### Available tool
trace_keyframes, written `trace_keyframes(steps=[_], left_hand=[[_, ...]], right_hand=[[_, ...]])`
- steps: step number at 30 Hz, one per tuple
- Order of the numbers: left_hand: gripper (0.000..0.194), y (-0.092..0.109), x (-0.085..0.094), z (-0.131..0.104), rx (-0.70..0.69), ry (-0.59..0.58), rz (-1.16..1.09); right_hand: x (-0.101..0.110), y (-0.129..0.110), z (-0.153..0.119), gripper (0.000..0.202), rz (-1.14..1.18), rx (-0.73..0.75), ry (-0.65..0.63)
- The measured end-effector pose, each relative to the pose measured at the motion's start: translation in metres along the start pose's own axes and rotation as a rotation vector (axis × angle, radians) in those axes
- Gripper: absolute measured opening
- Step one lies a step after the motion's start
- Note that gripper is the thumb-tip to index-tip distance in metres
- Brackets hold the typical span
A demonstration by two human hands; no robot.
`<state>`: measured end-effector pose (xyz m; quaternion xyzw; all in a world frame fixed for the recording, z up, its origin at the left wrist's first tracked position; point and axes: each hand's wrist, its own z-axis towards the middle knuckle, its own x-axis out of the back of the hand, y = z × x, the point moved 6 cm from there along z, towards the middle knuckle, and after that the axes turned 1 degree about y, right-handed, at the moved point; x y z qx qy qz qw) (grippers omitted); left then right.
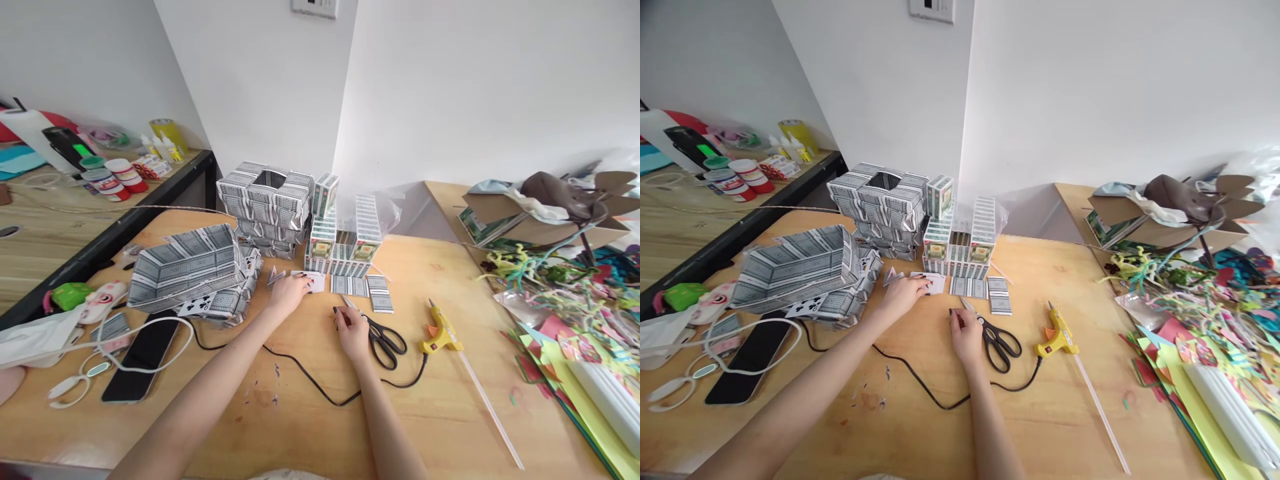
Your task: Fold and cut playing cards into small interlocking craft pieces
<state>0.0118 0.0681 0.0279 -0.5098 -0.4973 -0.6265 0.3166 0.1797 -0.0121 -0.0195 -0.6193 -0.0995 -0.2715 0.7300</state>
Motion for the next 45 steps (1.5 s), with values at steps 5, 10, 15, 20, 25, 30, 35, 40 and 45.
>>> trace_keyframes(steps=[5,10,15,20,25,30,35,40,45], left_hand=[[0.022,-0.002,0.003,0.000,0.043,0.023,-0.011],[0.026,0.002,0.001,0.002,0.011,0.055,0.020],[0.026,0.004,0.003,-0.005,-0.050,0.160,-0.022],[0.020,0.010,0.024,-0.031,-0.167,0.684,-0.340],[0.019,0.013,0.010,-0.039,-0.189,0.747,-0.632],[0.021,0.009,-0.007,-0.032,-0.271,0.484,-0.906],[0.069,0.012,-0.012,-0.028,-0.293,0.189,-1.221],[0.079,0.009,-0.017,-0.026,-0.241,0.110,-1.332],[0.073,0.000,-0.018,-0.022,-0.173,0.121,-1.458]], right_hand=[[0.000,-0.001,0.000,0.029,-0.001,0.003,0.004],[0.000,-0.001,0.000,0.029,-0.006,0.004,-0.003],[0.002,0.001,0.001,0.028,0.073,-0.063,-0.001],[-0.025,-0.007,0.014,0.034,0.573,-0.284,-0.156],[-0.058,-0.023,0.036,0.028,1.002,-0.425,-0.196],[-0.061,-0.019,0.042,0.026,1.026,-0.427,-0.290],[-0.055,-0.011,0.043,0.027,1.056,-0.429,-0.294],[-0.059,-0.011,0.046,0.028,0.994,-0.398,-0.296],[-0.058,-0.015,0.047,0.043,0.963,-0.345,-0.371]])
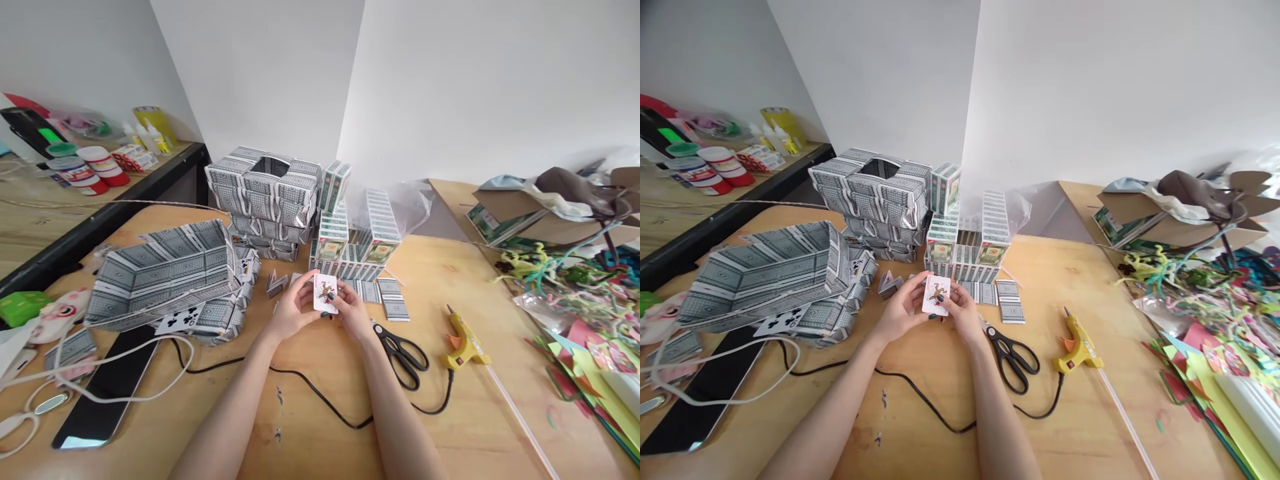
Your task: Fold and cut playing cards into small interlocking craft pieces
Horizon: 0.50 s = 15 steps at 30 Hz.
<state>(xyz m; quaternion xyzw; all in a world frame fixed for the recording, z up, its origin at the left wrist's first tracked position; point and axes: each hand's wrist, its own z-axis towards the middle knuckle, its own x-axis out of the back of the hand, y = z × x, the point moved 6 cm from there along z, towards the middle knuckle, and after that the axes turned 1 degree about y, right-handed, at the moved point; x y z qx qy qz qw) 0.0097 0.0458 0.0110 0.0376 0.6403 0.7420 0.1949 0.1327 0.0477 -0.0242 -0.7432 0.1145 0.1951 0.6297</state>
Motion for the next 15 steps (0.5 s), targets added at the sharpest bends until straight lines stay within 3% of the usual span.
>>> trace_keyframes(steps=[8,12,15], left_hand=[[0.068,0.004,0.006,0.000,0.007,0.036,-0.088],[0.065,0.001,0.007,0.000,0.029,0.039,-0.126],[0.058,-0.003,0.009,0.001,0.041,0.064,-0.157]], right_hand=[[-0.013,-0.010,-0.006,0.076,-0.003,0.024,-0.210],[-0.016,-0.010,-0.007,0.077,-0.008,0.017,-0.213],[-0.013,-0.009,-0.006,0.066,-0.019,0.041,-0.155]])
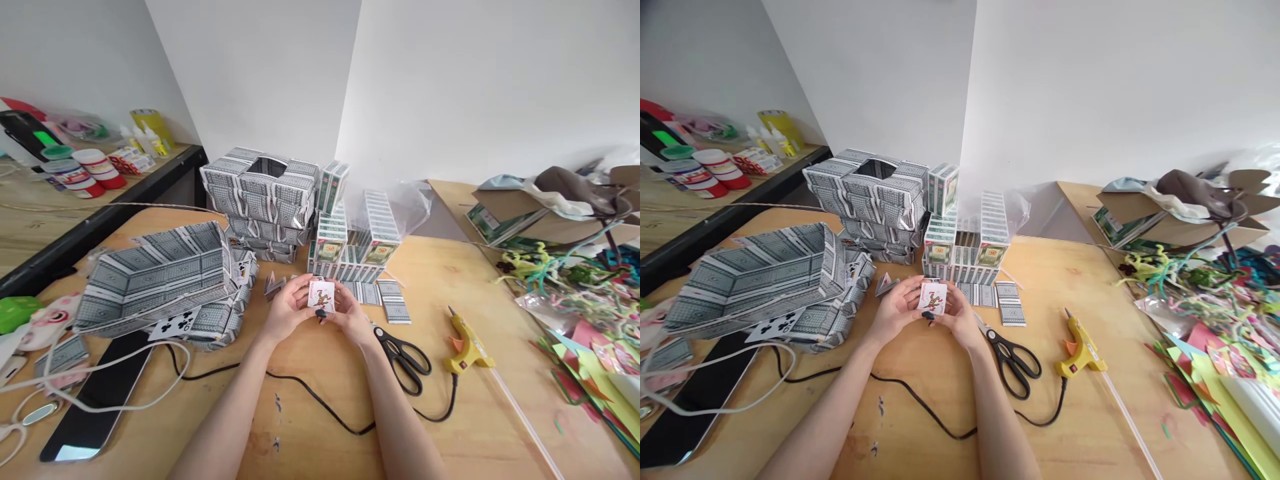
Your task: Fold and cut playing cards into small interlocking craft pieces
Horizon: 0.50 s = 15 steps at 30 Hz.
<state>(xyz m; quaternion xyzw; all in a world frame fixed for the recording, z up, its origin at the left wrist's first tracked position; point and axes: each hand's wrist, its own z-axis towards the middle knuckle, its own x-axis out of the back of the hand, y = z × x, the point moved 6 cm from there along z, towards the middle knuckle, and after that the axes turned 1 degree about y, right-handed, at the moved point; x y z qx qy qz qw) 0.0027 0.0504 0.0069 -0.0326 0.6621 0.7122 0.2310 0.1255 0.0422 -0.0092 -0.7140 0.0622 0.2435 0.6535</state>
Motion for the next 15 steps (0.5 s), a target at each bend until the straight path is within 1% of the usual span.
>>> trace_keyframes(steps=[2,4,7,11,13,15], left_hand=[[0.047,-0.0013,-0.0001,0.0008,-0.005,0.015,-0.011],[0.034,-0.0011,-0.0002,0.0011,-0.030,0.043,0.001],[0.024,-0.0003,-0.0005,0.0007,-0.076,0.098,0.052],[0.021,-0.0021,0.0000,0.0010,-0.126,0.161,0.119],[0.024,-0.0038,0.0016,0.0015,-0.147,0.200,0.133],[0.029,-0.0074,0.0032,0.0024,-0.130,0.227,0.136]], right_hand=[[0.0022,-0.0005,0.0000,0.059,0.000,0.019,0.029],[0.0026,-0.0008,-0.0003,0.055,0.020,0.027,0.031],[0.0030,-0.0013,-0.0009,0.051,0.031,0.029,0.052],[0.0056,-0.0012,-0.0006,0.041,-0.009,0.032,0.122],[0.0075,-0.0006,0.0002,0.036,-0.026,0.041,0.150],[0.0092,0.0008,0.0011,0.032,-0.031,0.047,0.172]])
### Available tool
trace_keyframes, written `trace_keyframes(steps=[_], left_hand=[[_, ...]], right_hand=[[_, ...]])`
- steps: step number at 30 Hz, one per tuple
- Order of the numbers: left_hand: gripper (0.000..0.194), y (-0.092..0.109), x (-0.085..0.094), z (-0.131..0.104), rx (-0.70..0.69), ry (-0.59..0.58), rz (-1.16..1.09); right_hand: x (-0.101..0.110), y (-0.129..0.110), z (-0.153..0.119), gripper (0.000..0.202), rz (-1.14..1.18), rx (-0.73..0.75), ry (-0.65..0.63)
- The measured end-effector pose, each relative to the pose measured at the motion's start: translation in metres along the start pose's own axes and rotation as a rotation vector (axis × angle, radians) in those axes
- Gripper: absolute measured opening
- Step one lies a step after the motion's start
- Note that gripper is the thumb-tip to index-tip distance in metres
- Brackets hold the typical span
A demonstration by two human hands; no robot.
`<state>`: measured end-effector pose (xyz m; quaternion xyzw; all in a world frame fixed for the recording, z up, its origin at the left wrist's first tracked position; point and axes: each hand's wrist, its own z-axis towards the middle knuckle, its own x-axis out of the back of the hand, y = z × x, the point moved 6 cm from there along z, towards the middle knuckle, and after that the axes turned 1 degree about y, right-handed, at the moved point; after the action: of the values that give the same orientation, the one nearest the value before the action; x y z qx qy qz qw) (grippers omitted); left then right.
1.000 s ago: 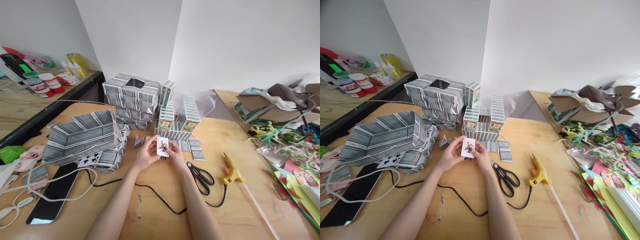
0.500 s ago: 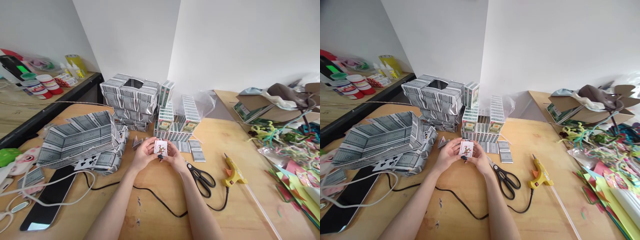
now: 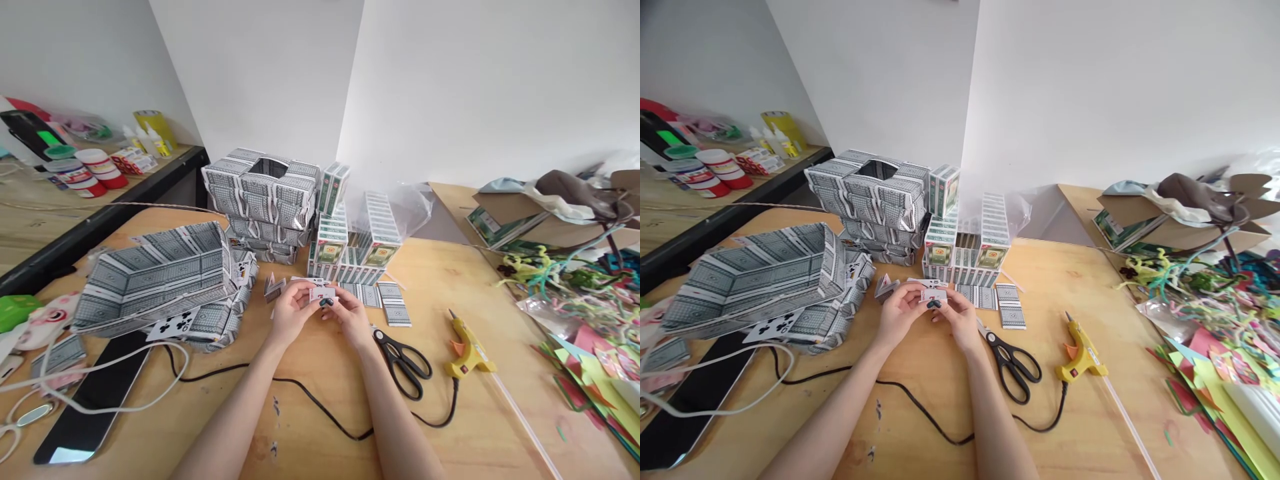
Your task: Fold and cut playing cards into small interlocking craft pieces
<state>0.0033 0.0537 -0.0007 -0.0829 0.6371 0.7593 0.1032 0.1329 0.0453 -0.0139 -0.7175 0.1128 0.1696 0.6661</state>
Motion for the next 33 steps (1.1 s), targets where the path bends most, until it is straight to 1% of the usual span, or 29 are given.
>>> trace_keyframes(steps=[4,7,9,12,14,22,27,31,33], left_hand=[[0.043,-0.006,0.003,-0.001,0.053,0.042,0.052],[0.049,-0.006,0.005,-0.002,0.064,0.089,0.059],[0.045,-0.006,0.005,-0.003,0.076,0.098,0.046],[0.034,-0.006,0.003,-0.003,0.094,0.071,0.047],[0.033,-0.005,0.001,-0.003,0.093,0.065,0.051],[0.030,-0.003,0.000,-0.007,0.040,0.135,0.096],[0.034,-0.007,0.002,-0.008,0.082,0.179,0.084],[0.027,-0.010,0.002,-0.007,0.121,0.193,0.092],[0.024,-0.010,0.003,-0.007,0.127,0.218,0.118]], right_hand=[[0.000,0.003,0.001,0.033,0.027,-0.002,0.036],[-0.004,0.004,0.001,0.033,0.046,-0.010,0.039],[-0.007,0.005,0.001,0.032,0.049,-0.014,0.030],[-0.007,0.004,0.001,0.029,0.045,-0.004,0.034],[-0.006,0.004,0.002,0.027,0.052,0.000,0.035],[-0.003,0.012,0.004,0.021,0.109,-0.061,0.040],[-0.001,0.018,0.005,0.021,0.162,-0.097,0.044],[0.002,0.018,0.005,0.019,0.191,-0.106,0.082],[0.002,0.018,0.005,0.018,0.194,-0.116,0.090]])
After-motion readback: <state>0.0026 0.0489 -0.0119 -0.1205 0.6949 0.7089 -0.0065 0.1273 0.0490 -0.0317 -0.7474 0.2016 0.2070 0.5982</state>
